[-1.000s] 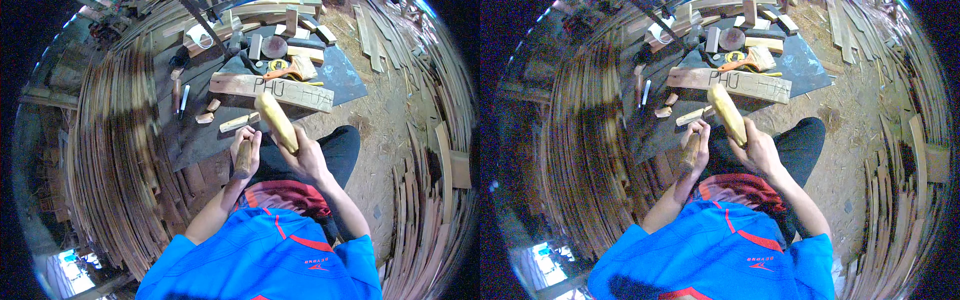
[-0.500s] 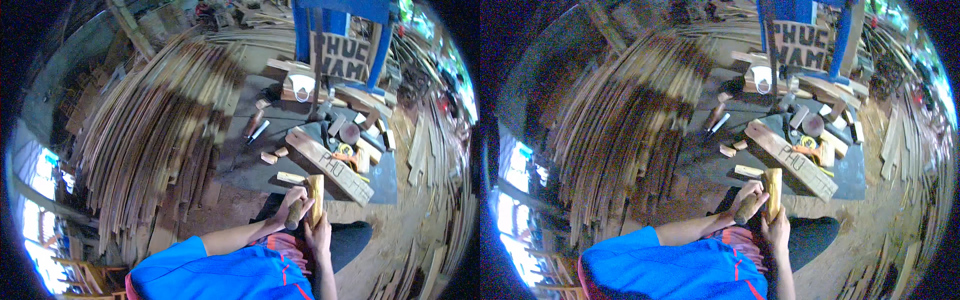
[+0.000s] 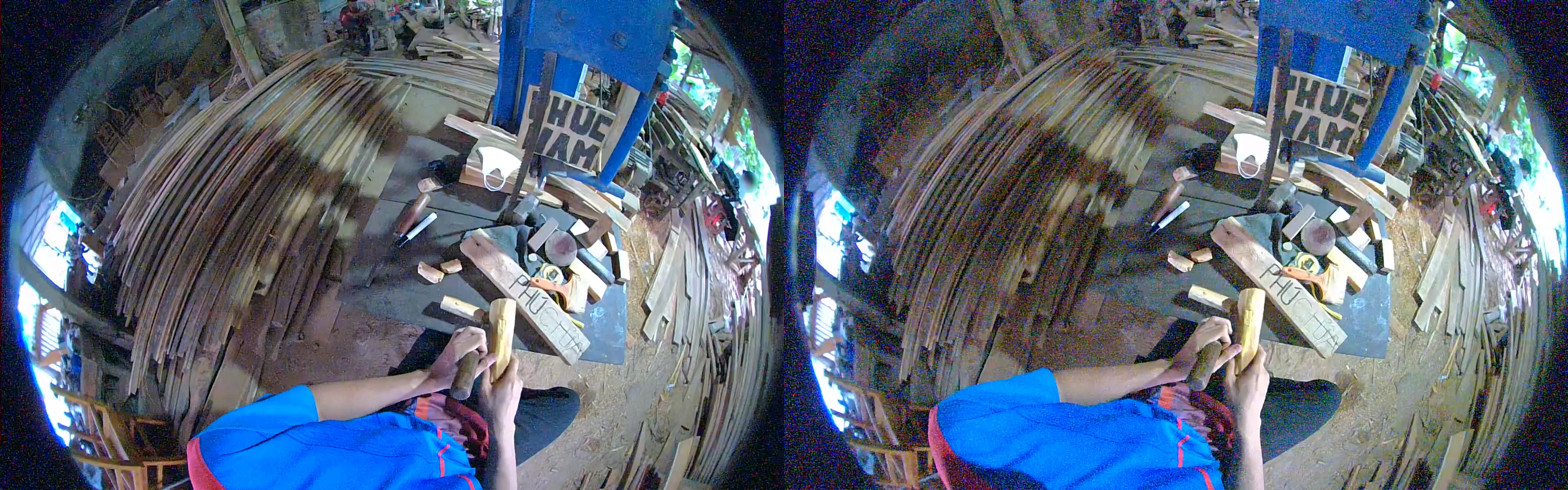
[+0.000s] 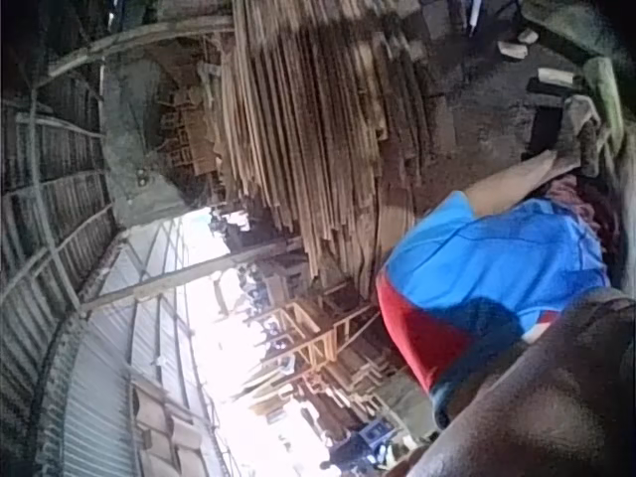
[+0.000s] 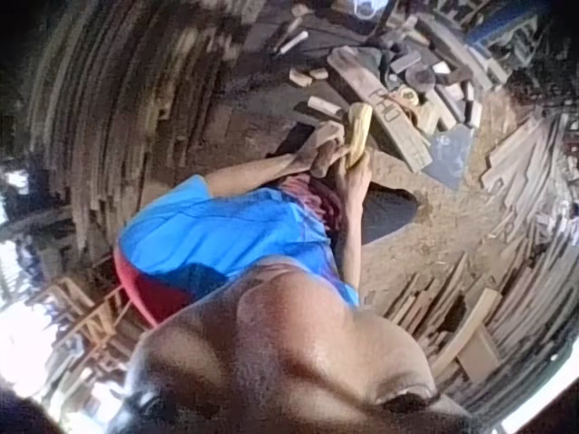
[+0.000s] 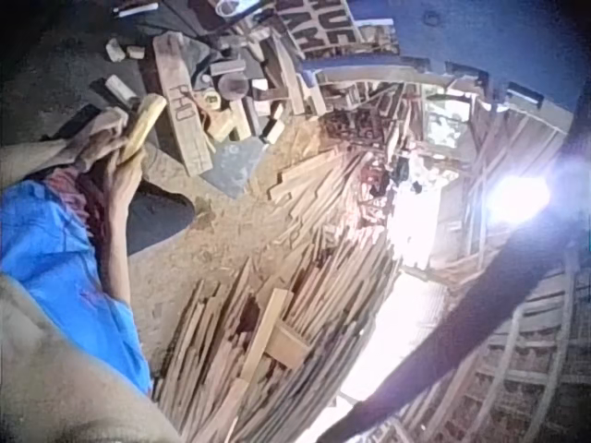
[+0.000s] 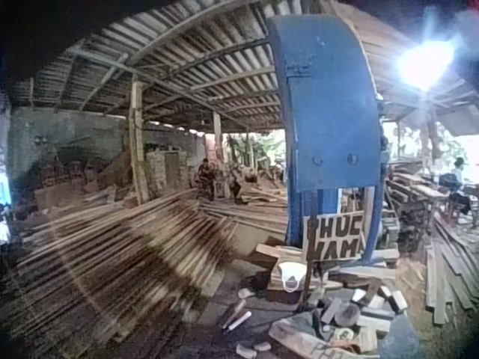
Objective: Use a chisel and a wooden mallet to carve and shape a piece of wood.
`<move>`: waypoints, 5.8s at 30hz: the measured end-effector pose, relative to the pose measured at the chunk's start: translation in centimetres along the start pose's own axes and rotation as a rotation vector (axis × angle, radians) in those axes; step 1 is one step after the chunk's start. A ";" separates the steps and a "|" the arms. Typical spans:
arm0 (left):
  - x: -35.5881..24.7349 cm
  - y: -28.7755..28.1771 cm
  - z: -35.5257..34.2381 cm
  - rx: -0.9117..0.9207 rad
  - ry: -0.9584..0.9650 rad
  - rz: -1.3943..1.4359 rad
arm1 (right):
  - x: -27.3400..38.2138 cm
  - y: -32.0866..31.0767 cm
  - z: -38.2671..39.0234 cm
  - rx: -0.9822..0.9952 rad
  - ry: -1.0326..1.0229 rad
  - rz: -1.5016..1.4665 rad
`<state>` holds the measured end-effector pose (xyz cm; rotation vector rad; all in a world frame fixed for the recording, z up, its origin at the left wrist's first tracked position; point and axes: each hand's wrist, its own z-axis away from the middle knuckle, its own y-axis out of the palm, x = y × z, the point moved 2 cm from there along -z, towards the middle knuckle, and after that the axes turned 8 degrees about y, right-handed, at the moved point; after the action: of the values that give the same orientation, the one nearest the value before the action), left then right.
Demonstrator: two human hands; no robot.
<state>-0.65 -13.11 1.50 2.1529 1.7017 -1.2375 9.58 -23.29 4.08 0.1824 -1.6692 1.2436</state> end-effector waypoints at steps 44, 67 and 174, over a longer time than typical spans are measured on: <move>3.7 -0.5 -15.1 -0.159 -0.185 0.594 | -1.3 1.0 -2.7 0.063 0.067 0.155; 7.7 0.5 -18.4 -0.256 -0.431 0.682 | -1.1 0.6 0.0 0.067 0.088 0.112; 1.5 -0.2 -14.3 -0.219 -0.081 0.457 | 17.8 -19.0 -3.9 -0.362 -0.481 -0.168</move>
<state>6.55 -3.96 9.92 2.1549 1.1568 -0.9484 15.17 -21.60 29.79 0.4133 -2.2104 0.7888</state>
